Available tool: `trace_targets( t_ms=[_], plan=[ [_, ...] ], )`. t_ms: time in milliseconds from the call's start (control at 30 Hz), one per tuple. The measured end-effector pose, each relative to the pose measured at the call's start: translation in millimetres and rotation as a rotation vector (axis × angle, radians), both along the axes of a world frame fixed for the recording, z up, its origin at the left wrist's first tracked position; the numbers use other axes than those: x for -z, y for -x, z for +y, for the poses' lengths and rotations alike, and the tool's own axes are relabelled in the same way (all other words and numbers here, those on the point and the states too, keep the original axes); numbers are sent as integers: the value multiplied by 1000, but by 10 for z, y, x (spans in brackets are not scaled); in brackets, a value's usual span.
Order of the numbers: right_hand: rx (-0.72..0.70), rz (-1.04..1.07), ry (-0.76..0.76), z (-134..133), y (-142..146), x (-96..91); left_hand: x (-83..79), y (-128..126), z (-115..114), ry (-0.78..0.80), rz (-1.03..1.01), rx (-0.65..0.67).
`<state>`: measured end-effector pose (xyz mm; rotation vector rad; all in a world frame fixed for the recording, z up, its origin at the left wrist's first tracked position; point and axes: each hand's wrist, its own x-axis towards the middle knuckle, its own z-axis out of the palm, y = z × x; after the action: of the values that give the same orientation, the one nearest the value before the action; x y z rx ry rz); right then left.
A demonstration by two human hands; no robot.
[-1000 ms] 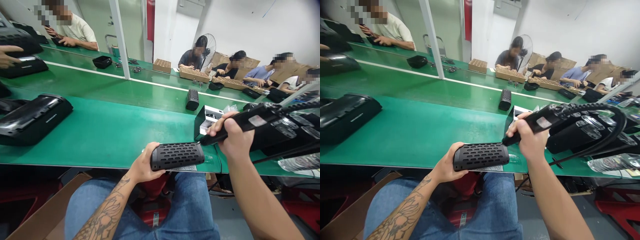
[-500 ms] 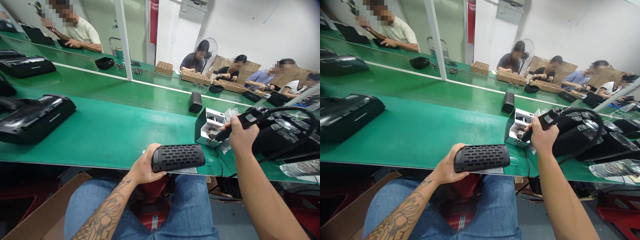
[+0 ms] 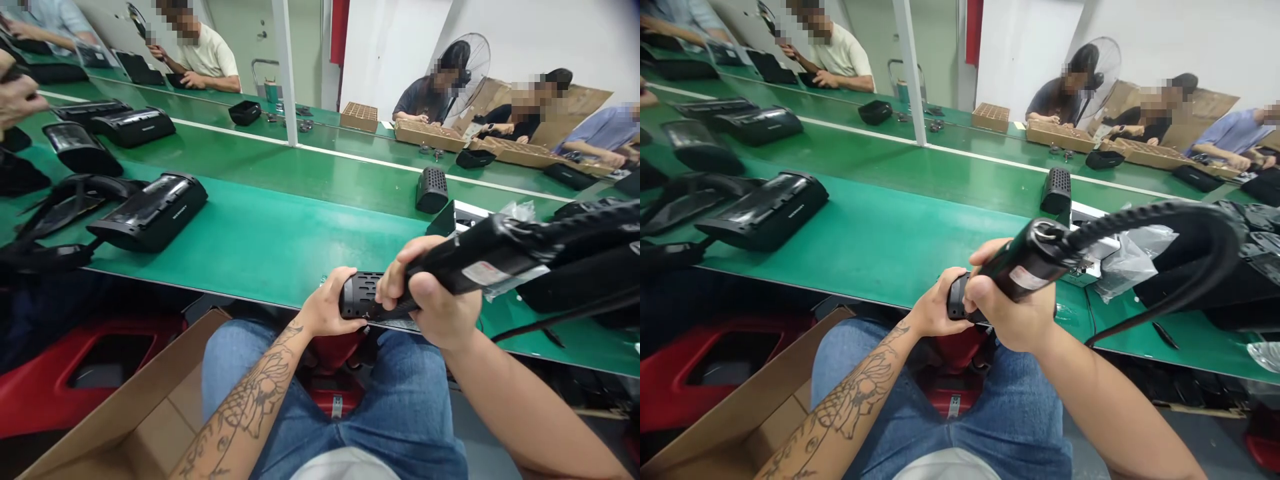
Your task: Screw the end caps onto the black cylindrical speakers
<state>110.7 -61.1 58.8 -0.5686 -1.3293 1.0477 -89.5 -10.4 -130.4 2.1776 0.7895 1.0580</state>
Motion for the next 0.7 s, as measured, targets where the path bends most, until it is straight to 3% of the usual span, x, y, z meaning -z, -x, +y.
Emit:
trace_targets(
  t_ms=[333, 700],
  plan=[
    [-20, -128, 78, 186, 142, 140, 39, -34, 23, -33, -32, -9],
    [-185, -98, 98, 191, 94, 172, -6, -21, 8, -10, 1, -21]
  ],
)
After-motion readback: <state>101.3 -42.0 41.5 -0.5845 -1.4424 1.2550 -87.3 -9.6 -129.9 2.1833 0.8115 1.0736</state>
